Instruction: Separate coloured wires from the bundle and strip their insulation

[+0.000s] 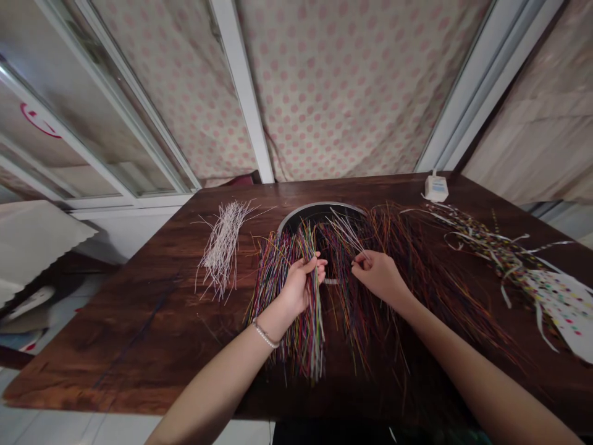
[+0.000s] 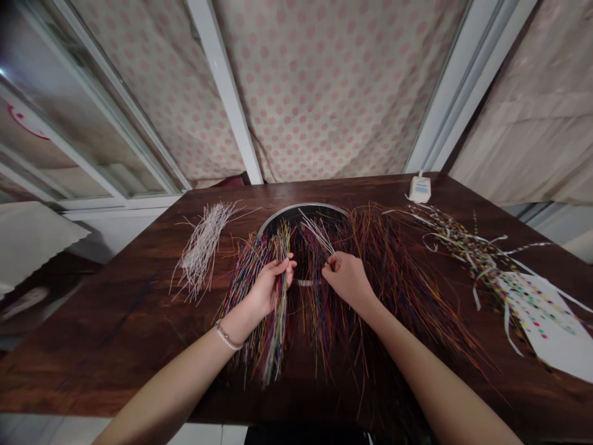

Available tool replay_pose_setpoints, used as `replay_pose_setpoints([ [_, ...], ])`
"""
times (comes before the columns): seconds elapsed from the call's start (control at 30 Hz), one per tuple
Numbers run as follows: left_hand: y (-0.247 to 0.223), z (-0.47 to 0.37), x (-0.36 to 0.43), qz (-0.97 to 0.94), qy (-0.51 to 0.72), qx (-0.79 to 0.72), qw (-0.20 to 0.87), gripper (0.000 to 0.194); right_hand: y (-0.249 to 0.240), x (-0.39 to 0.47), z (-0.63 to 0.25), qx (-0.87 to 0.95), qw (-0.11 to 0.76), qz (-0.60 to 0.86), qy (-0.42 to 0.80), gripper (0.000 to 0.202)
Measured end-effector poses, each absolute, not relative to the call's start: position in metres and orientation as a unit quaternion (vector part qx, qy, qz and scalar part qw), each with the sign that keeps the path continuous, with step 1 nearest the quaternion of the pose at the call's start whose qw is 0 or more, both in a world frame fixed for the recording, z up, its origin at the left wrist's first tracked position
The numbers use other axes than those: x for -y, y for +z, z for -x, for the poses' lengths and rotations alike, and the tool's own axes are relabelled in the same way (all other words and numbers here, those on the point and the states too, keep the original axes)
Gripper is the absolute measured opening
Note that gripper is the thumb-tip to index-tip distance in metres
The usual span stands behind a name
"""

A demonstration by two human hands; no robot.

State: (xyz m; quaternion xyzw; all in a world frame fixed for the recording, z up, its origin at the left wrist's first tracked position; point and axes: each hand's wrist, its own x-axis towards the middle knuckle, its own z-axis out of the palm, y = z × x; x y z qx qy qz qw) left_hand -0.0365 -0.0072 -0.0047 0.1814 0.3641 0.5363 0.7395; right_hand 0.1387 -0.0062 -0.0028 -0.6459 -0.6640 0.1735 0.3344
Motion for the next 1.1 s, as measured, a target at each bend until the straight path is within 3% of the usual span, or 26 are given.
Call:
replay_pose_setpoints([
  [0.2, 0.012, 0.048, 0.009, -0.131, 0.478, -0.263, 0.828, 0.017, -0.010, 0.004, -0.139, 0.696, 0.296, 0.640, 0.138, 0.009],
  [0.3, 0.012, 0.046, 0.011, -0.183, 0.495, -0.294, 0.797, 0.012, -0.012, 0.003, -0.140, 0.695, 0.296, 0.639, 0.147, 0.010],
  [0.4, 0.006, 0.037, 0.015, -0.300, 0.513, -0.341, 0.729, 0.018, -0.009, 0.005, -0.138, 0.673, 0.354, 0.626, 0.170, 0.017],
  [0.53, 0.000, 0.025, 0.021, -0.415, 0.470, -0.348, 0.697, 0.027, 0.001, 0.011, -0.129, 0.587, 0.435, 0.582, 0.356, 0.022],
  [0.7, -0.001, 0.021, 0.023, -0.451, 0.417, -0.334, 0.715, 0.033, 0.014, 0.018, -0.116, 0.456, 0.447, 0.528, 0.560, 0.035],
  [1.1, -0.007, 0.022, 0.020, -0.436, 0.405, -0.338, 0.729, 0.030, 0.009, 0.016, -0.116, 0.477, 0.465, 0.528, 0.527, 0.027],
])
